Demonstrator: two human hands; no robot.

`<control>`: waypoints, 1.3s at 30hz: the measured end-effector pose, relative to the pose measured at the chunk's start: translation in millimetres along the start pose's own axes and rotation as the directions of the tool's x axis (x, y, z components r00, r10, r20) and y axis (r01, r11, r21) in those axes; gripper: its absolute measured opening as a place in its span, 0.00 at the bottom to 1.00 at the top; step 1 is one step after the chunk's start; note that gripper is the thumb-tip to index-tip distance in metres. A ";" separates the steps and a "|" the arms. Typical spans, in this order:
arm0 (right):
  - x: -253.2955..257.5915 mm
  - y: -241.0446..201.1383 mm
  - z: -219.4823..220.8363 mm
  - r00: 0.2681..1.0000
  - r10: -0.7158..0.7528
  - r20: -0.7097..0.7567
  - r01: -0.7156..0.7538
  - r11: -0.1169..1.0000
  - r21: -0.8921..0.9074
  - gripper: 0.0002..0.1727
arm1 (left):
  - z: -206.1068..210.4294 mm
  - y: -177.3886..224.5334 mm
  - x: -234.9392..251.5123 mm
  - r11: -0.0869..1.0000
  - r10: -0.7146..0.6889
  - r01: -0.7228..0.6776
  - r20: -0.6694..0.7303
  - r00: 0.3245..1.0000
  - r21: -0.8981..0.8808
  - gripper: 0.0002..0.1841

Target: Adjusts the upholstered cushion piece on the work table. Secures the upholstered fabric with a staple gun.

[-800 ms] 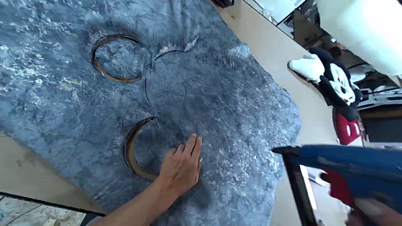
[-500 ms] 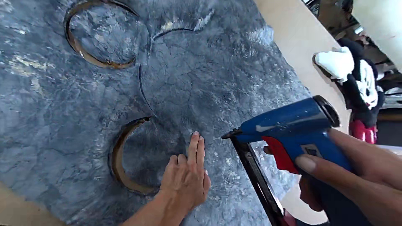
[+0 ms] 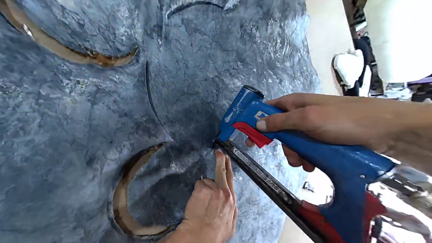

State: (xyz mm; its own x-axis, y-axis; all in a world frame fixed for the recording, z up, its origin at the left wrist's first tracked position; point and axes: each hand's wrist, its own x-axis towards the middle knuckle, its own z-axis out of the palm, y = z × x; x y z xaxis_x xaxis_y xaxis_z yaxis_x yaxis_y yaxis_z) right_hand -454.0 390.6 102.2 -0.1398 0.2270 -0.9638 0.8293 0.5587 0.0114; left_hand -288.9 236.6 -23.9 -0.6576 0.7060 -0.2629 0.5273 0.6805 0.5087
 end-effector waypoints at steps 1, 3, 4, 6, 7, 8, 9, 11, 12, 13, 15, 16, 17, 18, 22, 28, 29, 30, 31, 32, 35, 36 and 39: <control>1.7 -6.1 1.2 1.000 0.024 0.012 -0.024 1.000 -0.012 0.15 | -0.2 -1.3 -0.5 1.000 0.005 -0.006 -0.020 1.000 -0.012 0.40; 6.5 -17.3 1.1 0.997 0.077 0.032 -0.075 0.996 -0.041 0.13 | -1.5 -4.1 -1.2 1.000 0.017 -0.017 -0.028 0.999 -0.007 0.38; 9.2 -22.9 -0.1 0.993 0.105 0.052 -0.102 0.993 -0.057 0.12 | -3.2 -5.0 -1.3 1.000 0.024 -0.024 -0.003 1.000 -0.006 0.38; 14.1 -32.2 1.0 0.987 0.144 0.066 -0.138 0.987 -0.081 0.12 | -6.2 -6.6 -0.2 0.998 0.048 -0.046 0.038 0.998 -0.032 0.38; 16.2 -34.3 2.8 0.984 0.163 0.071 -0.157 0.985 -0.076 0.13 | -6.7 -6.7 -0.5 0.997 0.059 -0.057 0.043 0.997 -0.047 0.38; 17.3 -36.8 4.7 0.981 0.183 0.070 -0.177 0.980 -0.085 0.13 | -6.6 -6.6 -0.9 0.997 0.064 -0.062 0.027 0.998 -0.055 0.38; 18.7 -39.2 4.6 0.977 0.197 0.081 -0.190 0.977 -0.092 0.14 | -6.8 -7.0 -0.7 0.996 0.062 -0.061 0.009 0.998 -0.061 0.38; 21.8 -42.3 2.7 0.973 0.200 0.113 -0.190 0.978 -0.089 0.14 | -7.4 -8.3 -0.4 0.996 0.048 -0.049 -0.015 0.999 -0.077 0.40; 23.4 -42.6 1.5 0.972 0.193 0.136 -0.184 0.980 -0.082 0.15 | -7.4 -8.7 -1.0 0.996 0.047 -0.048 -0.024 0.999 -0.080 0.40; 24.4 -42.8 -0.4 0.968 0.187 0.166 -0.177 0.981 -0.072 0.14 | -7.9 -8.7 -1.5 0.996 0.048 -0.049 -0.026 0.999 -0.080 0.39; 26.3 -46.1 -3.5 0.961 0.181 0.208 -0.172 0.983 -0.062 0.15 | -8.8 -9.4 -0.8 0.996 0.054 -0.056 -0.032 0.998 -0.075 0.36; 27.2 -47.1 -4.2 0.959 0.177 0.220 -0.168 0.984 -0.060 0.15 | -9.5 -9.5 -0.2 0.995 0.060 -0.061 -0.019 0.998 -0.074 0.35; 27.4 -46.7 -3.8 0.958 0.175 0.226 -0.167 0.984 -0.056 0.15 | -10.6 -9.2 -0.4 0.995 0.069 -0.068 0.016 0.997 -0.079 0.34; 26.5 -45.6 -2.6 0.959 0.176 0.223 -0.170 0.984 -0.048 0.15 | -9.9 -8.4 -1.1 0.994 0.076 -0.074 0.021 0.997 -0.079 0.34; 24.7 -48.2 -1.2 0.962 0.176 0.210 -0.169 0.984 -0.055 0.14 | -9.6 -10.0 -0.4 0.993 0.084 -0.082 0.024 0.996 -0.086 0.35; 26.0 -51.2 -0.8 0.960 0.194 0.203 -0.184 0.981 -0.066 0.16 | -10.8 -10.8 0.7 0.988 0.086 -0.078 0.054 0.995 -0.136 0.36; 27.0 -54.1 -2.1 0.957 0.201 0.207 -0.185 0.978 -0.096 0.15 | -10.2 -11.0 1.2 0.987 0.087 -0.078 0.058 0.995 -0.139 0.37; 27.5 -55.2 -2.4 0.956 0.207 0.207 -0.188 0.976 -0.105 0.15 | -10.2 -11.0 1.0 0.987 0.088 -0.078 0.064 0.994 -0.141 0.38; 27.3 -53.5 -1.2 0.958 0.205 0.199 -0.191 0.978 -0.085 0.16 | -10.5 -11.1 0.5 0.987 0.088 -0.078 0.066 0.994 -0.143 0.38; 27.1 -50.4 1.3 0.965 0.197 0.173 -0.193 0.980 -0.043 0.17 | -10.7 -11.3 0.3 0.987 0.086 -0.076 0.066 0.994 -0.143 0.38; 27.1 -49.8 4.7 0.967 0.198 0.158 -0.192 0.980 -0.051 0.17 | -5.6 -11.3 -0.4 0.989 0.070 -0.070 -0.008 0.998 -0.129 0.36; 27.1 -52.8 4.3 0.964 0.206 0.167 -0.192 0.977 -0.098 0.16 | -5.0 -11.1 -1.0 0.988 0.071 -0.071 -0.007 0.997 -0.135 0.36; 27.7 -60.3 1.4 0.961 0.212 0.180 -0.179 0.967 -0.184 0.13 | -4.3 -12.8 -0.8 0.988 0.083 -0.082 -0.002 0.997 -0.134 0.37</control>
State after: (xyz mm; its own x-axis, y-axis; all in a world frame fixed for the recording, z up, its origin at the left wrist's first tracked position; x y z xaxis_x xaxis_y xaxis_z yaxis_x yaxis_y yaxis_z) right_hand -507.1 362.0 74.5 0.1390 0.1931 -0.9713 0.7270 0.6460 0.2325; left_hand -297.4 226.5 -26.7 -0.6126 0.7596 -0.2185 0.5026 0.5877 0.6340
